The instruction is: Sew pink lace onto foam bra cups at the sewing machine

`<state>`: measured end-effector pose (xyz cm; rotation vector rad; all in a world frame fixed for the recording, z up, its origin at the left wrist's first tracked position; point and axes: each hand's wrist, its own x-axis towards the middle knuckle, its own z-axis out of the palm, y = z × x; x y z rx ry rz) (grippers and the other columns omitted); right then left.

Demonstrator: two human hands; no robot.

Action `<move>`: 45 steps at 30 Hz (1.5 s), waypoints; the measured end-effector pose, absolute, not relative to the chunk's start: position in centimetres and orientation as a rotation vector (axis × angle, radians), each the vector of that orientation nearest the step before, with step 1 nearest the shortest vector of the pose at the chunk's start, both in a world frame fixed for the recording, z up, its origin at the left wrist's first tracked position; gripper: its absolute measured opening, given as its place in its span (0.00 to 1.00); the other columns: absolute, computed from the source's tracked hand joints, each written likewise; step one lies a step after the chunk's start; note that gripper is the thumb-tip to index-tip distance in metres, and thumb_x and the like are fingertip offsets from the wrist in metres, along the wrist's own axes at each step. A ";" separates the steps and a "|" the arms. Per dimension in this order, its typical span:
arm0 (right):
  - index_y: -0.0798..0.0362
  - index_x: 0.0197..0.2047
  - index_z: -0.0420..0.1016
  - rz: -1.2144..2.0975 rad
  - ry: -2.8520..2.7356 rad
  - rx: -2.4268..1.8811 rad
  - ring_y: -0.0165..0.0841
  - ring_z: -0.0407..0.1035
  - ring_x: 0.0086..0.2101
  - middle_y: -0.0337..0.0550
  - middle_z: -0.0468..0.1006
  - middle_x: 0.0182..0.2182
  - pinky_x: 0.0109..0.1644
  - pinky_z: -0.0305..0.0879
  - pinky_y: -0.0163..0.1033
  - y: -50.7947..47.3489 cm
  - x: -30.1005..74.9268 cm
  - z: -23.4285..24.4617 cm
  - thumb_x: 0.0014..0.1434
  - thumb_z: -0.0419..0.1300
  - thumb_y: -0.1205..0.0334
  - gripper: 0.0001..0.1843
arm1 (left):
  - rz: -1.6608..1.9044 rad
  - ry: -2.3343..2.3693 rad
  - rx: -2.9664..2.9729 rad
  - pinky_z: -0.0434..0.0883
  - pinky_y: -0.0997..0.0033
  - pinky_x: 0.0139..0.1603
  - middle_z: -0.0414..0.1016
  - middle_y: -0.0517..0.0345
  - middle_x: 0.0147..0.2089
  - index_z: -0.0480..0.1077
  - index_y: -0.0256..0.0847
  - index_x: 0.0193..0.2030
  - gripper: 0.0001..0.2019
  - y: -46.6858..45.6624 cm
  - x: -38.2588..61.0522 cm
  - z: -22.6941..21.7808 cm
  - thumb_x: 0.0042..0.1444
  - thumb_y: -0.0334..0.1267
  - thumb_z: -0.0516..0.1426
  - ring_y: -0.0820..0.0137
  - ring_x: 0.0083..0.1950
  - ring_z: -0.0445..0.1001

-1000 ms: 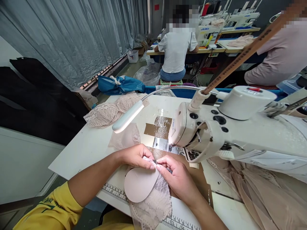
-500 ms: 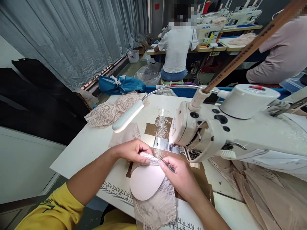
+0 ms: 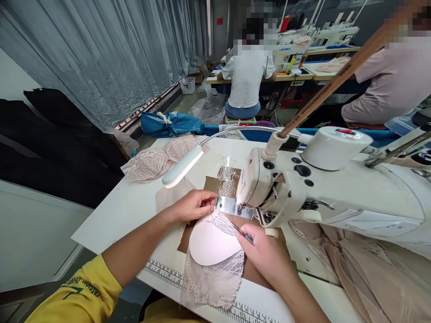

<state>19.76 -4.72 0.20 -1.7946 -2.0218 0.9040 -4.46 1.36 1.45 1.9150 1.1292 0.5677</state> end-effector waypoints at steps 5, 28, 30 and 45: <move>0.48 0.26 0.57 0.879 -2.138 -1.942 0.34 0.63 0.24 0.35 0.66 0.20 0.28 0.57 0.37 -4.7 21.0 0.8 0.58 0.47 0.39 0.22 | 0.742 1.267 2.159 0.71 0.68 0.47 0.74 0.50 0.49 0.69 0.38 0.53 0.15 -1.2 -3.8 4.9 0.61 0.34 0.51 0.66 0.47 0.72; 0.52 0.60 0.68 0.378 -2.491 -1.644 0.37 0.75 0.37 0.47 0.78 0.46 0.37 0.70 0.40 -5.1 20.2 -0.1 0.51 0.50 0.73 0.32 | 0.190 0.837 2.790 0.62 0.56 0.61 0.61 0.36 0.64 0.62 0.26 0.62 0.32 -0.8 -1.2 1.6 0.50 0.40 0.53 0.53 0.62 0.62; 0.51 0.60 0.68 0.399 -2.473 -1.656 0.37 0.75 0.36 0.47 0.78 0.45 0.36 0.70 0.39 -5.1 20.2 -0.2 0.51 0.51 0.73 0.32 | 0.161 0.803 2.789 0.61 0.55 0.62 0.60 0.35 0.65 0.61 0.25 0.62 0.33 -0.4 -1.2 1.6 0.50 0.41 0.52 0.52 0.63 0.62; 0.46 0.54 0.74 0.144 -2.457 -1.614 0.36 0.74 0.33 0.44 0.81 0.36 0.38 0.70 0.40 -5.1 20.6 -1.2 0.52 0.50 0.73 0.28 | 0.045 0.579 2.942 0.55 0.50 0.62 0.68 0.41 0.60 0.66 0.32 0.57 0.27 2.5 -0.9 3.7 0.48 0.36 0.54 0.52 0.60 0.64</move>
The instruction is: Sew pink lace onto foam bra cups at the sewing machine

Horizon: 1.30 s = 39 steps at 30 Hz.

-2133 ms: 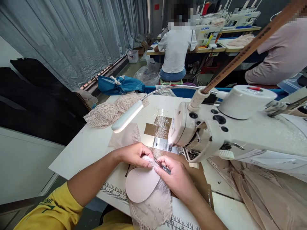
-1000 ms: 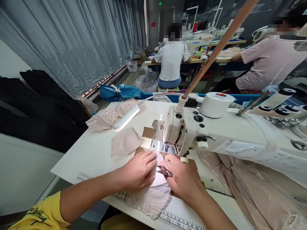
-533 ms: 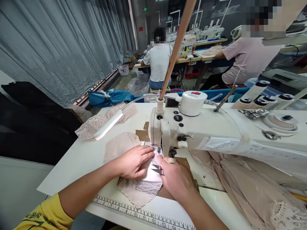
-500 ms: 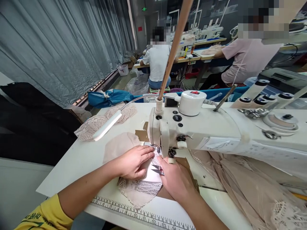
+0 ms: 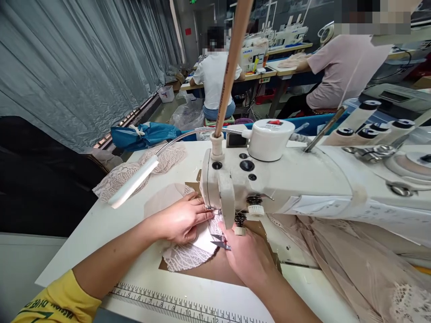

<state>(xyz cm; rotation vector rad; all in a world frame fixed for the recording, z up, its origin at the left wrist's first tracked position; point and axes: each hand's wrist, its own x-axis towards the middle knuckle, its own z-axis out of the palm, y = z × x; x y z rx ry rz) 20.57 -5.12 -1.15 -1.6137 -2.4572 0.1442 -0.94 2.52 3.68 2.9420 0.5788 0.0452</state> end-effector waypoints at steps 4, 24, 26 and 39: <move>0.47 0.55 0.74 0.167 -2.469 -1.604 0.36 0.74 0.31 0.44 0.81 0.35 0.35 0.70 0.40 -5.2 20.8 -1.4 0.51 0.49 0.73 0.30 | 0.189 0.626 3.005 0.55 0.52 0.63 0.71 0.42 0.56 0.69 0.30 0.53 0.19 1.3 -0.4 3.1 0.54 0.31 0.52 0.55 0.59 0.65; 0.46 0.52 0.75 0.083 -2.388 -1.489 0.33 0.74 0.34 0.41 0.79 0.45 0.31 0.68 0.36 -5.3 20.8 -2.7 0.55 0.48 0.70 0.25 | 0.452 0.654 2.909 0.54 0.50 0.64 0.72 0.40 0.55 0.68 0.29 0.55 0.21 1.1 -0.7 0.6 0.62 0.43 0.49 0.55 0.57 0.67; 0.47 0.52 0.76 0.064 -2.404 -1.451 0.33 0.73 0.35 0.41 0.80 0.43 0.33 0.69 0.36 -5.3 20.9 -2.7 0.54 0.48 0.72 0.26 | 0.463 0.598 2.906 0.54 0.51 0.64 0.73 0.42 0.54 0.68 0.31 0.55 0.19 1.0 -0.7 0.6 0.63 0.40 0.49 0.57 0.57 0.67; 0.49 0.51 0.77 -0.311 -2.393 -1.498 0.38 0.74 0.41 0.48 0.78 0.49 0.42 0.70 0.41 -5.0 20.6 -3.3 0.53 0.51 0.72 0.25 | 0.496 0.599 2.911 0.63 0.58 0.57 0.74 0.42 0.51 0.69 0.30 0.53 0.17 1.6 -0.4 0.4 0.63 0.36 0.48 0.59 0.52 0.68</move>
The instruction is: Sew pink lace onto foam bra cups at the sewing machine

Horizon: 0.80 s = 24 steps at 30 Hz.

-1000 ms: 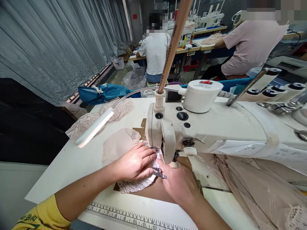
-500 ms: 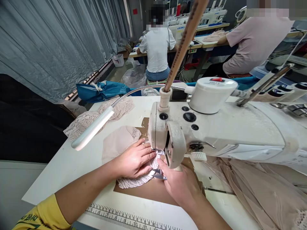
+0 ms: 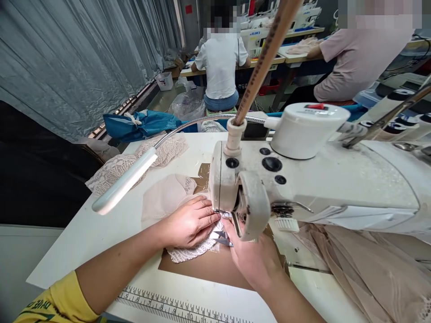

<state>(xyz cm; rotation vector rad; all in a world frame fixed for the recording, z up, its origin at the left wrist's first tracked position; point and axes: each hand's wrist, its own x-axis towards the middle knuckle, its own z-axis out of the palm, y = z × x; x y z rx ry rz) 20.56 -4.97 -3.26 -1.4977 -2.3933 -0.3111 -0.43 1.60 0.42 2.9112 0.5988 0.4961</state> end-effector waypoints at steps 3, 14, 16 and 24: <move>0.50 0.47 0.79 -0.432 -2.342 -1.478 0.38 0.75 0.36 0.48 0.80 0.44 0.39 0.71 0.41 -4.7 20.3 -2.1 0.51 0.51 0.74 0.24 | 0.525 0.635 2.909 0.65 0.59 0.55 0.74 0.43 0.50 0.69 0.30 0.52 0.16 1.6 -0.3 0.4 0.63 0.35 0.48 0.60 0.51 0.68; 0.47 0.49 0.77 -0.326 -2.329 -1.427 0.35 0.75 0.38 0.43 0.79 0.46 0.35 0.69 0.37 -5.3 21.0 -4.0 0.54 0.50 0.72 0.24 | 0.443 0.572 2.890 0.65 0.60 0.54 0.72 0.44 0.55 0.67 0.32 0.56 0.17 1.4 -0.8 -0.2 0.62 0.33 0.50 0.60 0.54 0.67; 0.47 0.50 0.77 -0.340 -2.322 -1.443 0.36 0.75 0.38 0.43 0.80 0.45 0.35 0.69 0.38 -5.3 20.9 -4.0 0.54 0.50 0.72 0.24 | 0.443 0.582 2.888 0.66 0.61 0.52 0.73 0.45 0.55 0.67 0.31 0.56 0.17 1.5 -0.7 -0.2 0.61 0.32 0.50 0.60 0.53 0.67; 0.51 0.47 0.78 -0.376 -2.349 -1.457 0.39 0.76 0.38 0.48 0.80 0.44 0.42 0.71 0.43 -4.8 20.2 -1.7 0.51 0.49 0.76 0.25 | 0.489 0.641 2.873 0.69 0.61 0.50 0.74 0.45 0.54 0.69 0.31 0.54 0.17 2.1 -0.5 -0.1 0.61 0.33 0.50 0.60 0.51 0.69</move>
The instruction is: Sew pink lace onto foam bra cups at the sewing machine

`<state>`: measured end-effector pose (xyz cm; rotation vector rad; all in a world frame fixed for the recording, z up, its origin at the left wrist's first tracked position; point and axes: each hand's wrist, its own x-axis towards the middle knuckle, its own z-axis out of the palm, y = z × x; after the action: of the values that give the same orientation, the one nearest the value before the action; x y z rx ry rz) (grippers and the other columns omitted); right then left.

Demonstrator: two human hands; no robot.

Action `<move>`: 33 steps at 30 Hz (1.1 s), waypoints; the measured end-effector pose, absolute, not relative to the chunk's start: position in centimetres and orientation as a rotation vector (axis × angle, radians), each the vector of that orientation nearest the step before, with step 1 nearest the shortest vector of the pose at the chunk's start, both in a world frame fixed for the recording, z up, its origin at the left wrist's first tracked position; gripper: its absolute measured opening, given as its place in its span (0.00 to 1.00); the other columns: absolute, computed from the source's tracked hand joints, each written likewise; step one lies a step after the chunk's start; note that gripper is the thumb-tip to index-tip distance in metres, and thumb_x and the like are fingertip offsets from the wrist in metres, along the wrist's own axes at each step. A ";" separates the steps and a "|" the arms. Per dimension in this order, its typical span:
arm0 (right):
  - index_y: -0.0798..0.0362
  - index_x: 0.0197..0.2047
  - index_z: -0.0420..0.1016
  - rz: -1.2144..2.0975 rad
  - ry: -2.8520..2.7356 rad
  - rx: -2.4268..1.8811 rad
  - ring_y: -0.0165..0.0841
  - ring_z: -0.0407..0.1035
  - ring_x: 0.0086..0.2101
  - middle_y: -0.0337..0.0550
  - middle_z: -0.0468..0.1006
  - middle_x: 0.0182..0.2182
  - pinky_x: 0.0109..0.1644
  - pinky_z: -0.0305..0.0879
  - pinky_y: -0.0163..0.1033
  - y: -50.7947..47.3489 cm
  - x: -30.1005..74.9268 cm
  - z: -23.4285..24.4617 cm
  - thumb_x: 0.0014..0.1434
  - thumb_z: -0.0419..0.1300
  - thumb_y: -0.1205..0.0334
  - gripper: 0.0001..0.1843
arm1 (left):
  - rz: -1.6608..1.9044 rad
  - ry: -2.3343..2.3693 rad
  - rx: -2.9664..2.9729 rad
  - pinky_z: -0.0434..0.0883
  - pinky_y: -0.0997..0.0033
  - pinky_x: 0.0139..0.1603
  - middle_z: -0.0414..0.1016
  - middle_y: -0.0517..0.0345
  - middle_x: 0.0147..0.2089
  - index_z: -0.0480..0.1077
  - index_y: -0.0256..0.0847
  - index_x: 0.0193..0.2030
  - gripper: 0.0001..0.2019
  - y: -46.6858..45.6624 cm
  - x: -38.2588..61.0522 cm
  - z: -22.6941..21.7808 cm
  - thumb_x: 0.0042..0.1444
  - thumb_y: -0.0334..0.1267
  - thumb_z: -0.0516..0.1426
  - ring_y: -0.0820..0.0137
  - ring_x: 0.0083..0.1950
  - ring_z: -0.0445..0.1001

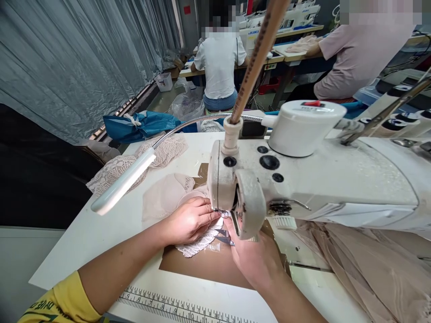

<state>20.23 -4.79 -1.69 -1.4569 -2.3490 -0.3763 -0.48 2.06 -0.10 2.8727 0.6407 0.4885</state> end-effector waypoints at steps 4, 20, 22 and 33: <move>0.49 0.48 0.78 -0.293 -2.340 -1.431 0.37 0.76 0.37 0.46 0.80 0.47 0.38 0.72 0.39 -4.9 20.3 -2.5 0.52 0.50 0.75 0.25 | 0.534 0.629 2.852 0.69 0.62 0.51 0.74 0.46 0.53 0.69 0.32 0.53 0.16 2.2 -0.6 -0.3 0.61 0.33 0.49 0.60 0.52 0.69; 0.46 0.49 0.78 -0.241 -2.394 -1.526 0.33 0.75 0.28 0.42 0.81 0.33 0.29 0.71 0.35 -5.3 20.0 -2.3 0.47 0.52 0.76 0.29 | 0.603 0.632 2.784 0.70 0.61 0.52 0.75 0.48 0.52 0.72 0.36 0.50 0.14 3.0 -0.6 -0.4 0.60 0.31 0.50 0.62 0.51 0.71; 0.45 0.49 0.78 -0.237 -2.392 -1.550 0.33 0.74 0.27 0.40 0.81 0.30 0.27 0.70 0.34 -5.2 19.9 -2.1 0.47 0.52 0.77 0.29 | 0.606 0.671 2.771 0.70 0.60 0.52 0.75 0.47 0.53 0.71 0.36 0.51 0.15 2.8 -0.5 -0.4 0.61 0.32 0.50 0.62 0.51 0.71; 0.39 0.46 0.78 0.069 -2.198 -1.578 0.32 0.75 0.30 0.37 0.81 0.31 0.29 0.69 0.33 -4.8 20.4 -1.2 0.52 0.53 0.71 0.23 | 0.514 0.952 2.854 0.66 0.53 0.54 0.68 0.41 0.55 0.66 0.35 0.55 0.17 1.9 -0.7 -0.4 0.61 0.36 0.50 0.56 0.55 0.67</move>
<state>20.39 -4.77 -1.19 -1.5775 -2.1979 0.0688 -0.73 1.92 -0.42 2.8539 0.9520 0.5137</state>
